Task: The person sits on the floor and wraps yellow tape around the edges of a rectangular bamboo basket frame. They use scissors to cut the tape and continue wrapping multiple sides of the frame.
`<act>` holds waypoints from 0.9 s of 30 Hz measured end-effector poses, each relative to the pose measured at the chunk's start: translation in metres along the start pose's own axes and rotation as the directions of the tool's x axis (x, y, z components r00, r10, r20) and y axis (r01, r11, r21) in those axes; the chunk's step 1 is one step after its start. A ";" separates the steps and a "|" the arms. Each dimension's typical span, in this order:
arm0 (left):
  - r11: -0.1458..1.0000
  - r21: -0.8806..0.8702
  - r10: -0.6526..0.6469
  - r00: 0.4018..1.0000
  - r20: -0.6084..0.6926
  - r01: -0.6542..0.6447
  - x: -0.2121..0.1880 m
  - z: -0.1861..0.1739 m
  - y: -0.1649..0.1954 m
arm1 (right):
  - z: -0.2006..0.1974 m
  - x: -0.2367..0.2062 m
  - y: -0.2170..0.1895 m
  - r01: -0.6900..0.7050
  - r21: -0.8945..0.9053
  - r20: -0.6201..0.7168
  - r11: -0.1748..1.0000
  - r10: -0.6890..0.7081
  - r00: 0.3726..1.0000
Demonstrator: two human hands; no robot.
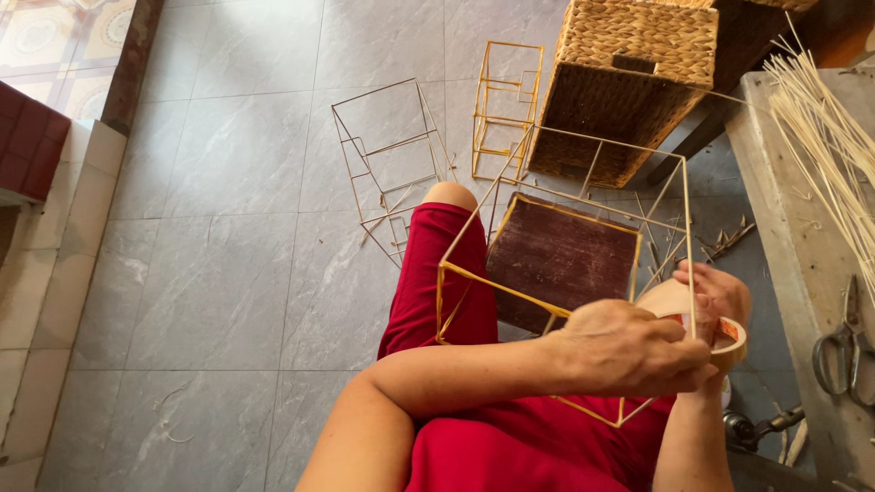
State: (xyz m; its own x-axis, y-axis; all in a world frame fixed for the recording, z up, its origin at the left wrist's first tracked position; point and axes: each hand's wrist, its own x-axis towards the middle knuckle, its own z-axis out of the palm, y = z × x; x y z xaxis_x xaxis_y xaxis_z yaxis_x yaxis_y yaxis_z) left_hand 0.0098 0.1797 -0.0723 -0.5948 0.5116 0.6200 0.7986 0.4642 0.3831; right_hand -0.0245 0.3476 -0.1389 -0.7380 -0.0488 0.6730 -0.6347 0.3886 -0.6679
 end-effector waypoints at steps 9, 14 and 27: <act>0.989 -0.086 0.104 0.974 -0.203 -0.123 -0.003 -0.126 -0.012 | 0.001 0.098 -0.092 0.288 0.032 0.354 0.957 -0.280 0.892; 0.958 -0.126 0.222 0.945 -0.238 -0.257 -0.003 -0.158 -0.028 | -0.001 0.105 -0.097 0.139 0.073 0.424 0.988 -0.157 0.892; 0.795 -0.601 -0.209 0.968 -0.137 0.087 -0.052 -0.159 -0.126 | 0.063 0.079 -0.119 0.128 -0.278 0.166 0.952 -0.084 0.983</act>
State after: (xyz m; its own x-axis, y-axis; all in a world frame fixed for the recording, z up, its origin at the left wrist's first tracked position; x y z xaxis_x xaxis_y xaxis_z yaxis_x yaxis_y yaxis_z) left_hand -0.0457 -0.0206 -0.0435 -0.7301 0.2998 0.6140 0.6384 -0.0210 0.7694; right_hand -0.0218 0.2392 -0.0261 -0.7102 -0.2335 0.6642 -0.6353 0.6191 -0.4617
